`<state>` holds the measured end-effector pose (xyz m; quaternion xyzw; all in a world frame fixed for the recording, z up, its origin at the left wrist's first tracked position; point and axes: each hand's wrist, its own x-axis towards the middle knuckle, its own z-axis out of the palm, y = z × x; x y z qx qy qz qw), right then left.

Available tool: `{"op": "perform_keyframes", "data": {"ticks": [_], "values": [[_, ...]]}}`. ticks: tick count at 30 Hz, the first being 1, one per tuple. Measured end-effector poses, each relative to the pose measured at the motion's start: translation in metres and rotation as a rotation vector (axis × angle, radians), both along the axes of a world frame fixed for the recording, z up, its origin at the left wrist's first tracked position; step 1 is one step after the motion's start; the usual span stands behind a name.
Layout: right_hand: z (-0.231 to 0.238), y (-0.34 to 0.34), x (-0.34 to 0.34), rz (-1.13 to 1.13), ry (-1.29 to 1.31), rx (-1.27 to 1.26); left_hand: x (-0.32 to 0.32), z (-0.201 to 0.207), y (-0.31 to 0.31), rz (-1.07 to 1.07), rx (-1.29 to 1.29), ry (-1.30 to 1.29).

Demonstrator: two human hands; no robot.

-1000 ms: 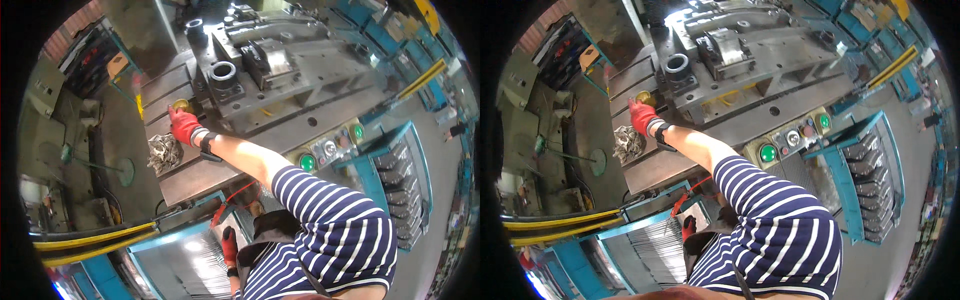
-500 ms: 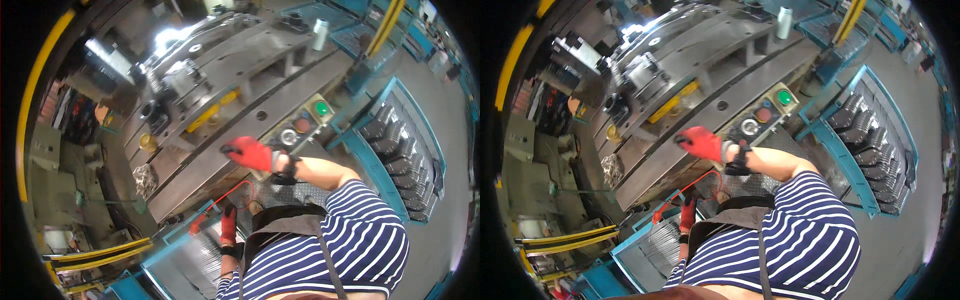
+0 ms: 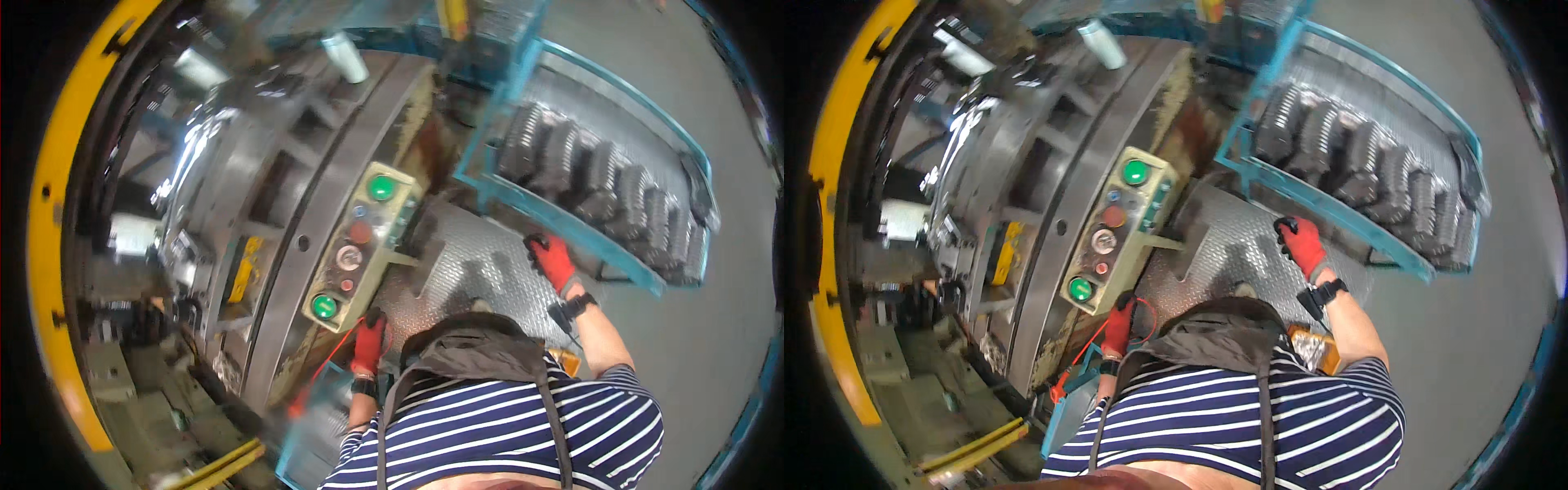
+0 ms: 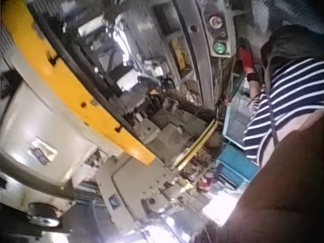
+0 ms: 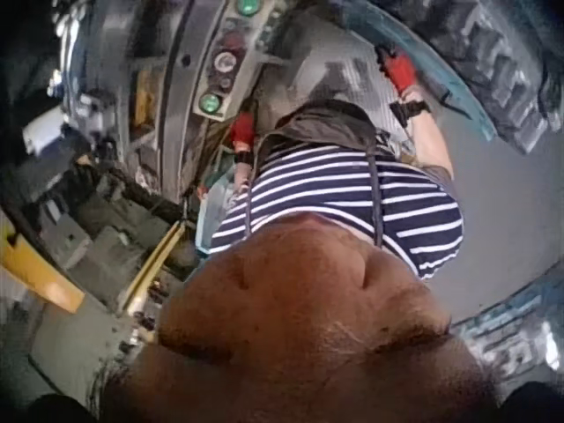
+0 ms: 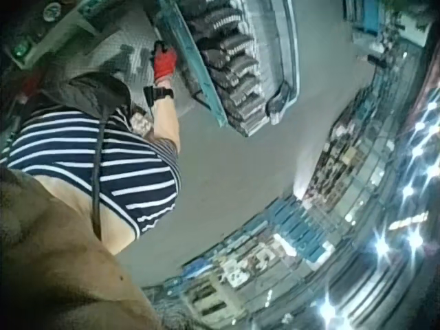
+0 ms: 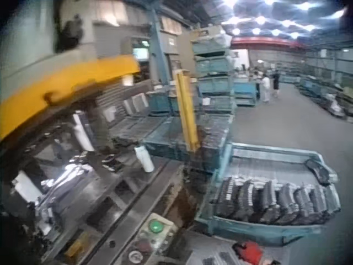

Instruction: Operating a metal stamping press to form and stack metal parts.

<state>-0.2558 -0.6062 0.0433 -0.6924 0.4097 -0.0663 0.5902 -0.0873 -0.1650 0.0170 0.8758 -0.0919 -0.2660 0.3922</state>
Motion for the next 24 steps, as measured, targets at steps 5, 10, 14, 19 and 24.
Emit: {"op": "perform_keyframes", "data": {"ticks": [5,10,14,19,24], "values": [[-0.004,0.009,-0.016,0.076,0.056,-0.095,0.011,0.013,-0.078,-0.118,-0.056,0.159],[-0.061,0.036,-0.009,0.231,0.02,-0.353,0.038,-0.002,-0.117,-0.405,-0.024,0.134],[-0.058,0.035,-0.005,0.361,0.152,-0.337,0.049,0.028,-0.162,-0.452,0.065,0.149],[-0.054,0.017,-0.016,0.286,0.326,-0.311,0.095,-0.018,-0.189,-0.506,-0.063,0.249],[-0.049,0.004,-0.024,0.135,0.308,-0.31,0.131,-0.032,-0.227,-0.522,-0.194,0.098]]}}
